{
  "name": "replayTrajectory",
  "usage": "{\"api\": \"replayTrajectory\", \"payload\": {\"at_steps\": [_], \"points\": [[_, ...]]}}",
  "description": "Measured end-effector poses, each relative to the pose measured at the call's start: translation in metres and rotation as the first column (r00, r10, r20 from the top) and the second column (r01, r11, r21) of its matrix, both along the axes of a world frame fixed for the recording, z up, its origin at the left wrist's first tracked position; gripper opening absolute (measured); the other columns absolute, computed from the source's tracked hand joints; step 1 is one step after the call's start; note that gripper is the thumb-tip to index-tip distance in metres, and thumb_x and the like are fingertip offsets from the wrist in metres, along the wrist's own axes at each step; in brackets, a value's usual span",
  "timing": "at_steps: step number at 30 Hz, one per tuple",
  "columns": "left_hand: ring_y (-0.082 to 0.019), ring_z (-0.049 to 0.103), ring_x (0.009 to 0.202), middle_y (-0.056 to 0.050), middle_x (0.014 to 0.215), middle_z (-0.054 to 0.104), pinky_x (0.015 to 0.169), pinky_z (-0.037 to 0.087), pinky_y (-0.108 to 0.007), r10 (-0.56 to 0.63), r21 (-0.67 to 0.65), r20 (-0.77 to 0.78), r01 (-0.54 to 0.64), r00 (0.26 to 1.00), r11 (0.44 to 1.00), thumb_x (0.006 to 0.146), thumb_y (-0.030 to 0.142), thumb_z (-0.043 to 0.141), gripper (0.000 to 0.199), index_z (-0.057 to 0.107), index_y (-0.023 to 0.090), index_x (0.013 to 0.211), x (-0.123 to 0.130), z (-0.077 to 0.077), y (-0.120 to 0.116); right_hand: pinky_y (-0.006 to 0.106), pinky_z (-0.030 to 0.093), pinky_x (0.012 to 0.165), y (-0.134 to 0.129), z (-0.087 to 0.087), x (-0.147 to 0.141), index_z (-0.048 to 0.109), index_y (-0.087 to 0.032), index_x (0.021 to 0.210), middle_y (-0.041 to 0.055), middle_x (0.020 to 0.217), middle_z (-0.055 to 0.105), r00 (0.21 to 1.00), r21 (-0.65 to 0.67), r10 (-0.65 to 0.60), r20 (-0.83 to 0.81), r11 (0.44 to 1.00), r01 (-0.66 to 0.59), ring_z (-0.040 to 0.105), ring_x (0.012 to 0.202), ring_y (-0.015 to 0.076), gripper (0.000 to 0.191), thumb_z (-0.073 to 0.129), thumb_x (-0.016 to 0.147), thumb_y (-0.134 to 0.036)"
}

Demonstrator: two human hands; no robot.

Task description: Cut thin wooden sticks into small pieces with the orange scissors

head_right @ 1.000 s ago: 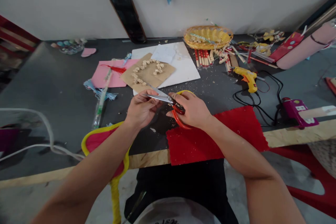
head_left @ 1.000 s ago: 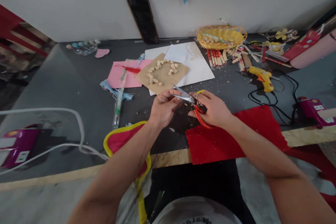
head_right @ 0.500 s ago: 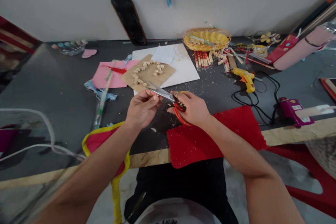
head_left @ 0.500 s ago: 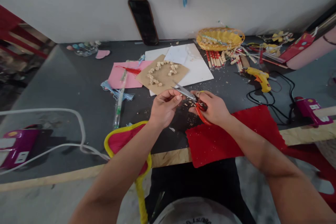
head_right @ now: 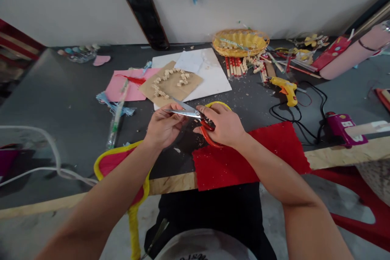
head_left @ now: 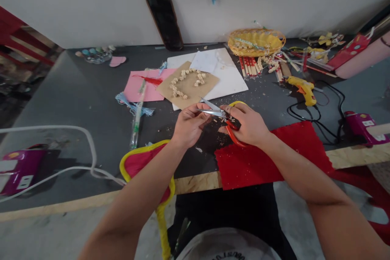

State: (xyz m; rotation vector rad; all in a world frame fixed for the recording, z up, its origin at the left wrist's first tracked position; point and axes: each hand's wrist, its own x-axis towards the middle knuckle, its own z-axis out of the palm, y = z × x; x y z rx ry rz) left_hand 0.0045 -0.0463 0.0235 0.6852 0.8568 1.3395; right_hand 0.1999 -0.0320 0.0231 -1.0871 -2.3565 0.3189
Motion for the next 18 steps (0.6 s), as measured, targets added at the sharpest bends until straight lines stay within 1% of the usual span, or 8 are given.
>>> {"api": "replayTrajectory", "payload": {"at_steps": [6,10,12,14,16,18], "points": [[-0.008,0.057,0.055,0.001,0.058,0.063,0.056,0.046,-0.018,-0.005,-0.008,-0.008,0.005,1.0,1.0,0.053,0.02,0.088,0.023,0.068,0.014,0.064,-0.001,0.0,0.001,0.038,0.055,0.084,0.0,0.001,0.002,0.057,-0.021,0.13,0.0116,0.112,0.065,0.999,0.015,0.005,0.049,1.0,-0.006,0.062,0.105,0.0263,0.063,0.06,0.081,-0.061],[-0.009,0.061,0.06,0.0,0.062,0.068,0.057,0.046,-0.018,0.005,-0.005,-0.002,-0.005,1.0,1.0,0.054,0.023,0.089,0.025,0.068,0.015,0.064,0.0,-0.001,0.0,0.034,0.055,0.081,-0.001,0.001,0.002,0.059,-0.021,0.128,0.0106,0.11,0.068,0.998,0.014,-0.016,0.06,1.0,0.015,0.065,0.101,0.0246,0.055,0.061,0.085,-0.055],[-0.009,0.06,0.061,-0.001,0.064,0.069,0.056,0.045,-0.018,-0.004,0.001,-0.003,0.004,1.0,1.0,0.057,0.024,0.088,0.023,0.068,0.015,0.065,0.0,-0.001,-0.001,0.032,0.054,0.079,0.0,0.001,0.002,0.061,-0.021,0.126,0.0098,0.11,0.069,0.999,-0.011,-0.033,0.021,0.999,0.034,0.066,0.098,0.0231,0.051,0.06,0.086,-0.053],[-0.008,0.058,0.059,-0.003,0.068,0.07,0.055,0.044,-0.018,-0.024,0.009,-0.003,0.024,1.0,1.0,0.061,0.024,0.086,0.02,0.07,0.015,0.069,0.0,-0.001,-0.001,0.03,0.053,0.076,0.002,0.0,0.003,0.06,-0.02,0.126,0.0095,0.108,0.069,0.996,-0.054,-0.066,-0.057,0.997,0.063,0.066,0.091,0.0208,0.051,0.059,0.087,-0.053],[-0.007,0.056,0.057,-0.004,0.072,0.072,0.055,0.044,-0.018,-0.028,0.016,0.005,0.028,1.0,0.999,0.063,0.023,0.084,0.019,0.071,0.015,0.075,-0.001,0.0,0.0,0.029,0.053,0.072,0.006,-0.002,0.005,0.059,-0.018,0.127,0.0092,0.101,0.068,0.985,-0.092,-0.106,-0.136,0.991,0.094,0.065,0.081,0.0184,0.054,0.06,0.086,-0.053],[-0.007,0.056,0.057,-0.005,0.074,0.073,0.054,0.044,-0.019,-0.019,0.018,0.017,0.018,1.0,1.0,0.063,0.022,0.084,0.019,0.072,0.015,0.075,-0.002,0.001,0.0,0.029,0.052,0.067,0.01,-0.004,0.007,0.058,-0.017,0.128,0.0075,0.093,0.065,0.975,-0.105,-0.139,-0.174,0.987,0.122,0.061,0.071,0.0162,0.057,0.06,0.085,-0.054]]}}
